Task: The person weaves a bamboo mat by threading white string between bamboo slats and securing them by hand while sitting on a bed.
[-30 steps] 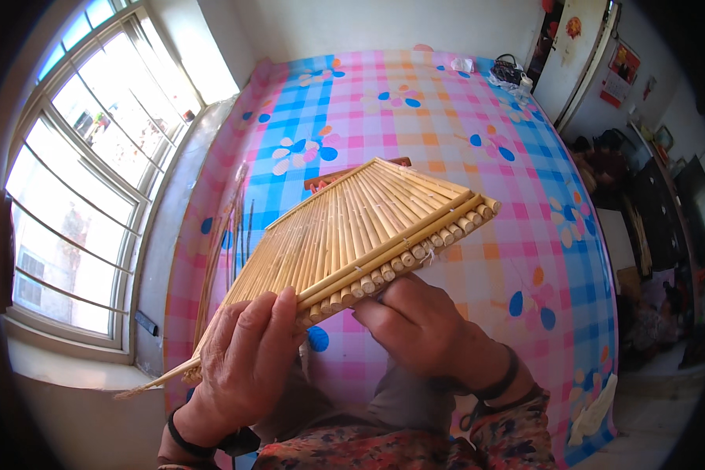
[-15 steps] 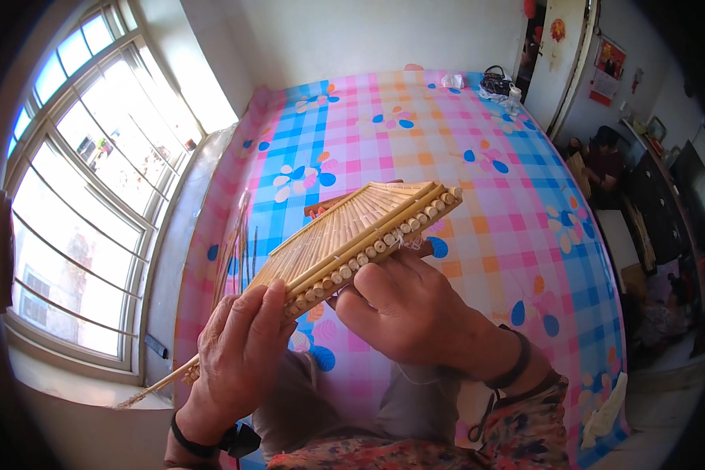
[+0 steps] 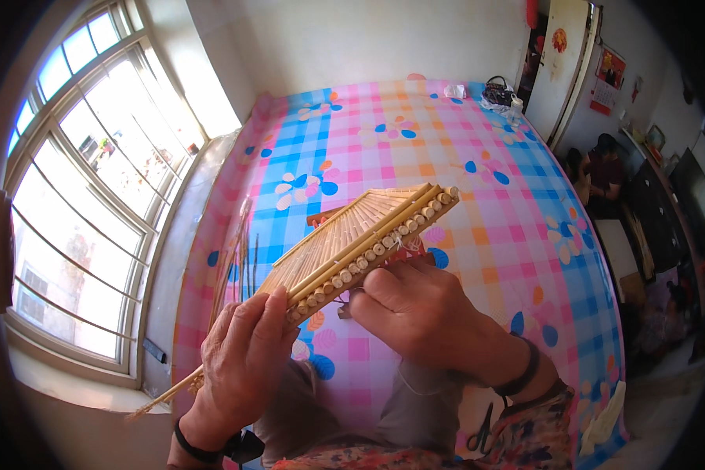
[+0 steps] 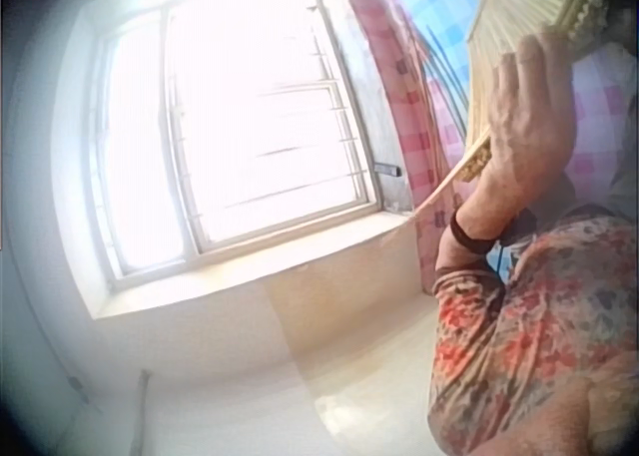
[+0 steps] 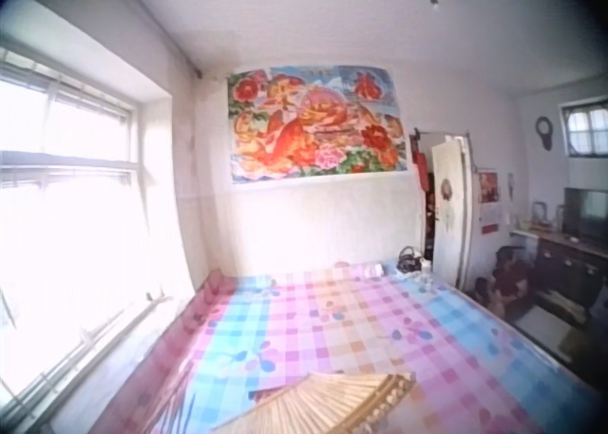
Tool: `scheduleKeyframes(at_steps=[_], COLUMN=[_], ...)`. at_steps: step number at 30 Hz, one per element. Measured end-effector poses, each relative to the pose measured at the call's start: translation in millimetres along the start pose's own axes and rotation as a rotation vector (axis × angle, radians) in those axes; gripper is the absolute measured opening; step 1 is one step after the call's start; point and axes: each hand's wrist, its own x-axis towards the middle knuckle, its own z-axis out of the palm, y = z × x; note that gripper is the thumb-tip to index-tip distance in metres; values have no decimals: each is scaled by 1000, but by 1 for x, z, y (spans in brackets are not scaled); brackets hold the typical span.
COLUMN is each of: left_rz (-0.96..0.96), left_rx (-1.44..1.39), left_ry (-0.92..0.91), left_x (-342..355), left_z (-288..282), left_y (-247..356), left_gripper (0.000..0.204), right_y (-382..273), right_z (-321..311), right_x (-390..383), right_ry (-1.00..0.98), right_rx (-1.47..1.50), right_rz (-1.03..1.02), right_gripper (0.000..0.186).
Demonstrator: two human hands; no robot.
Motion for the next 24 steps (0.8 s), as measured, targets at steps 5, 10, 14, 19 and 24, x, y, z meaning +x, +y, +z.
scheduleKeyframes(at_steps=[5,10,14,19,24], left_rz=[-12,4,25,65,79], left_rx=[-41,-27,-5,53,61], left_ry=[1,5,-14,-14,-22], left_x=[-2,-5,-7,-8,-8], left_z=[1,3,4,2,-1], left_y=[3,4,6,1,1], left_gripper=[41,40,40,41,40], right_y=[-5,-8,-13,-19,-20], right_z=[5,-10,-3,-8,-8], right_x=[-19,-21,-30,-25,-25], right_ry=[25,-106,-72,-78,-85], right_rx=[93,145,391,477,498], right_rz=[180,234,343,419,430], right_gripper=[24,31,35,32,33])
